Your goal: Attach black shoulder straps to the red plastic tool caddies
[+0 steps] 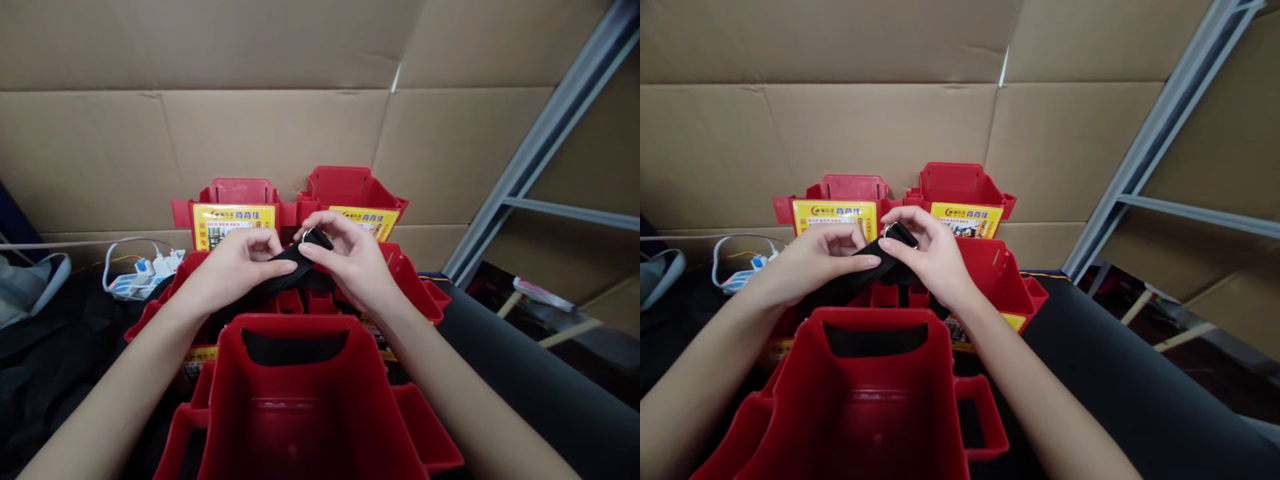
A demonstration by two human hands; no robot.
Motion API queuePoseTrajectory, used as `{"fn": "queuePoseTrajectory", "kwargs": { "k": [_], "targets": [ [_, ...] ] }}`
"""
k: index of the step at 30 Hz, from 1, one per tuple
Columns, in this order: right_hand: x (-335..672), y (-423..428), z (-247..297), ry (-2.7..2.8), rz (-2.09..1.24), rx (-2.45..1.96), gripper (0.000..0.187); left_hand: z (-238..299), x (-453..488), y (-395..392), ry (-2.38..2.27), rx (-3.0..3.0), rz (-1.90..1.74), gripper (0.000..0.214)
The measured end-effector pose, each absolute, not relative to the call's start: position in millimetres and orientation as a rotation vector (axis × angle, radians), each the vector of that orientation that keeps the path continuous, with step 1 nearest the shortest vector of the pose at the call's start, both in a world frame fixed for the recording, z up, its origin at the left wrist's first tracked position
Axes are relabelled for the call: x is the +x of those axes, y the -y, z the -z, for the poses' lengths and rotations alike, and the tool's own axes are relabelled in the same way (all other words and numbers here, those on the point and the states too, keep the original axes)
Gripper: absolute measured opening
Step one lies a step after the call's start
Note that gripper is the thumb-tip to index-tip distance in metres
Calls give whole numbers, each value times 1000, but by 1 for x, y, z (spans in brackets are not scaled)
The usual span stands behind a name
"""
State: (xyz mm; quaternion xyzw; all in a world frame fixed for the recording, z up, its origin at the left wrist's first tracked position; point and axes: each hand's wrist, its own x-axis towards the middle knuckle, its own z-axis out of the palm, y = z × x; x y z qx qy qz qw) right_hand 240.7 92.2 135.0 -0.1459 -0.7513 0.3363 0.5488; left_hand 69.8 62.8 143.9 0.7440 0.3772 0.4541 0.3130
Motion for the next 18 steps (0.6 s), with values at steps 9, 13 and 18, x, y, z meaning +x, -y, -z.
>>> {"fn": "queuePoseTrajectory", "kwargs": {
  "k": [9, 13, 18],
  "targets": [
    [248, -93, -130, 2055, -690, -380, 26, -146, 71, -60, -1064, 1847, -1133, 26],
    [249, -94, -131, 2048, -628, -396, 29, -149, 69, -59, -1087, 1847, -1018, 29],
    [247, -93, -133, 2020, -607, -416, 28, -146, 68, -62, -1087, 1831, -1000, 28]
  ]
}}
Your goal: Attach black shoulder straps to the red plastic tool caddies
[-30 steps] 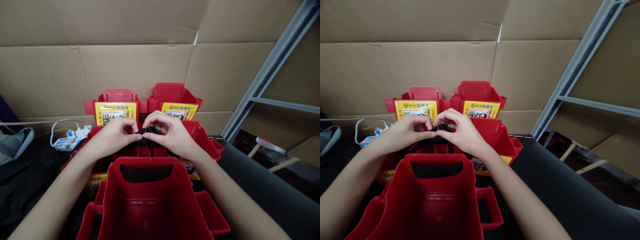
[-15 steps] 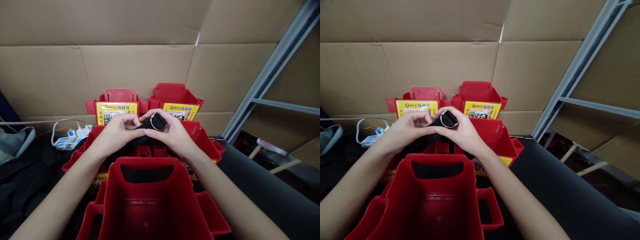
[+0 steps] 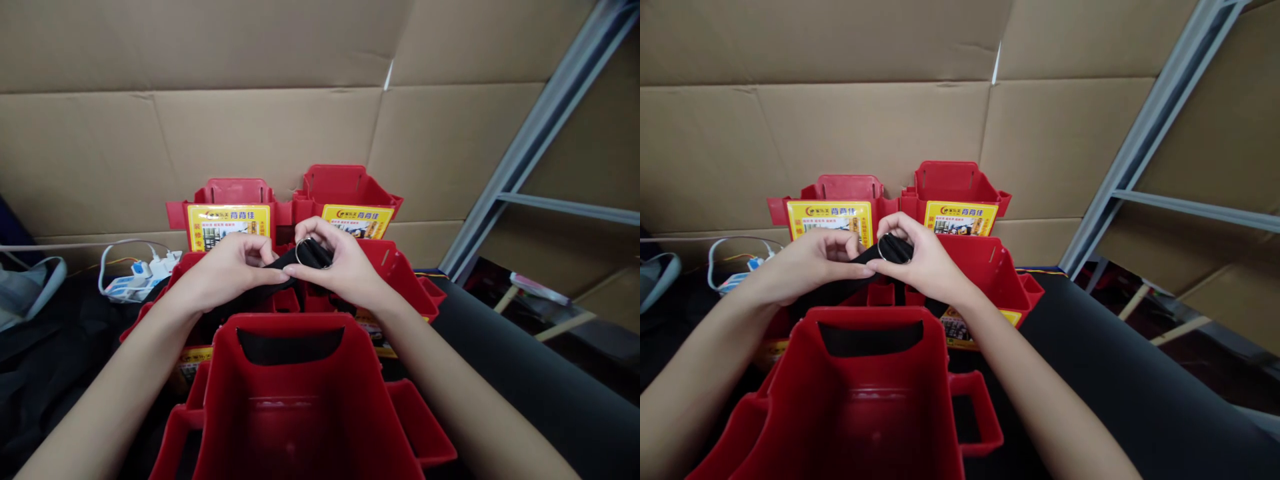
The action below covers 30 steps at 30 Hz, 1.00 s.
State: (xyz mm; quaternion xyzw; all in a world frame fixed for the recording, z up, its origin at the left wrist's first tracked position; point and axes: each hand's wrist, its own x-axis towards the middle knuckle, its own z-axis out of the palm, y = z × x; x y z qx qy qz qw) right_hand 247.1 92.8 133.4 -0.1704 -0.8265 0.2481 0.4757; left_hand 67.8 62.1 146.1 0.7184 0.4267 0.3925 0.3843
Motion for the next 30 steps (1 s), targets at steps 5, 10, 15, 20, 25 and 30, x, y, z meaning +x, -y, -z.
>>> {"fn": "queuePoseTrajectory", "kwargs": {
  "k": [5, 10, 15, 20, 25, 30],
  "targets": [
    [250, -90, -137, 2098, -769, -497, 24, -144, 65, -65, -1095, 1829, -1019, 26],
    [258, -92, -141, 2209, -776, -462, 31, -144, 65, -66, -1139, 1863, -935, 29],
    [256, -95, -138, 2205, -920, -415, 22, -146, 65, -65, -981, 1963, -794, 25],
    [254, -95, -136, 2193, -984, -399, 24, -148, 63, -62, -904, 1840, -651, 19],
    [254, -97, -135, 2135, -1001, -403, 26, -148, 62, -61, -1019, 2031, -756, 28],
    [258, -100, -137, 2120, -1110, -366, 32, -149, 61, -64, -1082, 2049, -653, 23]
  ]
}}
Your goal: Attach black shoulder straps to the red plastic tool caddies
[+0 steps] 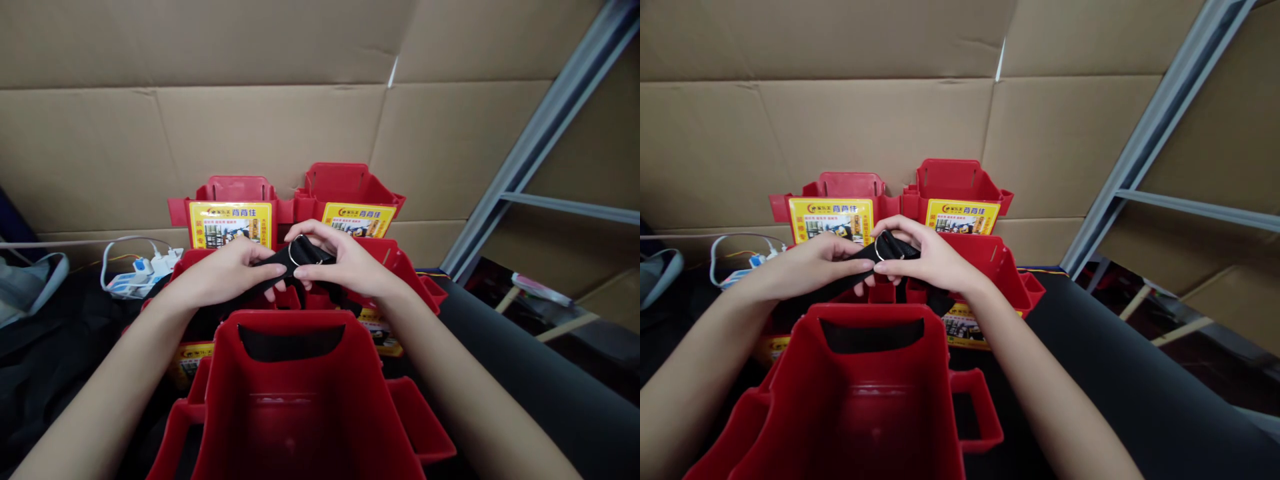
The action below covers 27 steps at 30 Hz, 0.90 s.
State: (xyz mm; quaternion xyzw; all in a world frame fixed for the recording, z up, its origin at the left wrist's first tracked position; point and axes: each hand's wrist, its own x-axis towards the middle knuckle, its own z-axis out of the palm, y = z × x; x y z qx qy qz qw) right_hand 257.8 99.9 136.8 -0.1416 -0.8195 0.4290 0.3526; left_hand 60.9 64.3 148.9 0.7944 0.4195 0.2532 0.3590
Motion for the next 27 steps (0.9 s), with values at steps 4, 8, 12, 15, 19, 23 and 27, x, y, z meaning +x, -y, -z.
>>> {"fn": "queuePoseTrajectory", "kwargs": {
  "k": [4, 8, 12, 15, 19, 23, 27],
  "targets": [
    [263, -101, -142, 2181, -1014, -465, 28, -151, 58, -66, -1105, 1929, -634, 18],
    [268, -104, -145, 2219, -974, -539, 28, -154, 52, -65, -1197, 1954, -635, 13],
    [275, -110, -147, 2195, -887, -577, 22, -157, 44, -63, -1281, 2083, -703, 14],
    [279, -114, -147, 2236, -783, -576, 19, -157, 40, -63, -1333, 2154, -728, 16],
    [280, -115, -147, 2290, -699, -628, 19, -157, 38, -63, -1359, 2179, -719, 16],
    [282, -117, -148, 2301, -656, -700, 20, -156, 34, -66, -1452, 2215, -719, 19],
    [295, -119, -154, 2183, -637, -793, 18, -157, 25, -68, -1575, 2222, -824, 21]
  ]
}}
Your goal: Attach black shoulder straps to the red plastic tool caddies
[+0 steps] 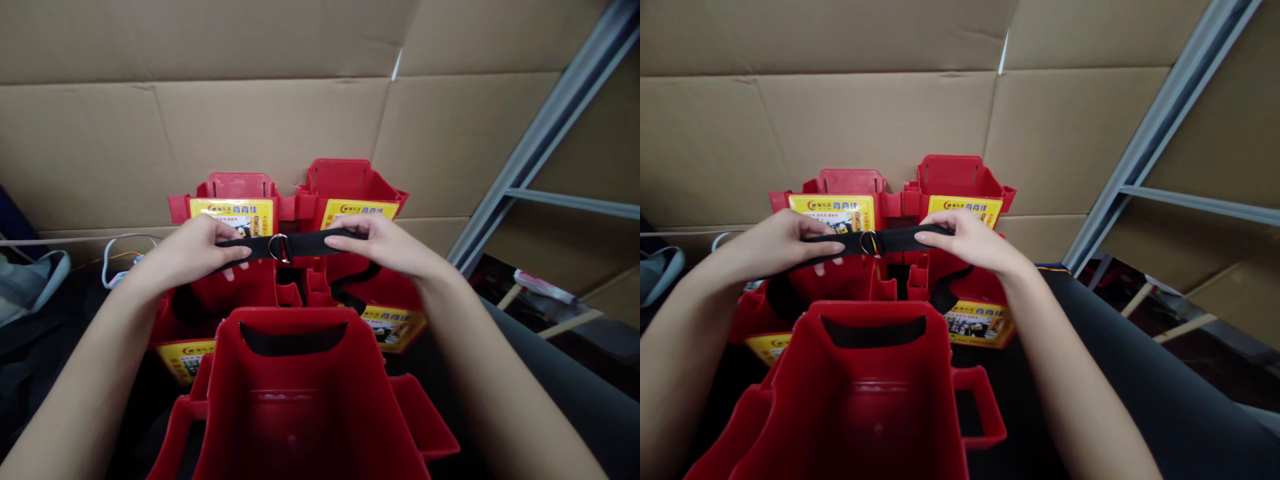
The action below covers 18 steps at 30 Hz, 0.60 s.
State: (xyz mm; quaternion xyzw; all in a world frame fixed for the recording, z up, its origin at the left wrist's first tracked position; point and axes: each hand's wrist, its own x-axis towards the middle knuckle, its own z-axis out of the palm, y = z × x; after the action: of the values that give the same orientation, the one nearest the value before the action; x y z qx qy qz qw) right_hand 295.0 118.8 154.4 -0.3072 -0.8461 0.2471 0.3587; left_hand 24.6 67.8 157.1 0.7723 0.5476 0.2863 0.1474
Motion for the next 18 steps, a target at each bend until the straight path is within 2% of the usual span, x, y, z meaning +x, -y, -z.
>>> {"fn": "queuePoseTrajectory", "kwargs": {
  "k": [4, 7, 9, 13, 18],
  "targets": [
    [293, -113, -158, 1809, -966, -682, 12, -157, 32, -66, -1446, 2082, -1078, 19],
    [274, -105, -151, 1551, -1310, -476, 12, -153, 49, -64, -1187, 2060, -1097, 18],
    [258, -100, -145, 1503, -1428, -367, 13, -149, 61, -65, -1040, 2091, -1083, 16],
    [239, -91, -135, 1611, -1471, -341, 20, -137, 74, -68, -849, 2055, -1183, 19],
    [238, -86, -135, 1778, -1286, -397, 34, -130, 75, -72, -623, 1633, -1336, 26]
  ]
}}
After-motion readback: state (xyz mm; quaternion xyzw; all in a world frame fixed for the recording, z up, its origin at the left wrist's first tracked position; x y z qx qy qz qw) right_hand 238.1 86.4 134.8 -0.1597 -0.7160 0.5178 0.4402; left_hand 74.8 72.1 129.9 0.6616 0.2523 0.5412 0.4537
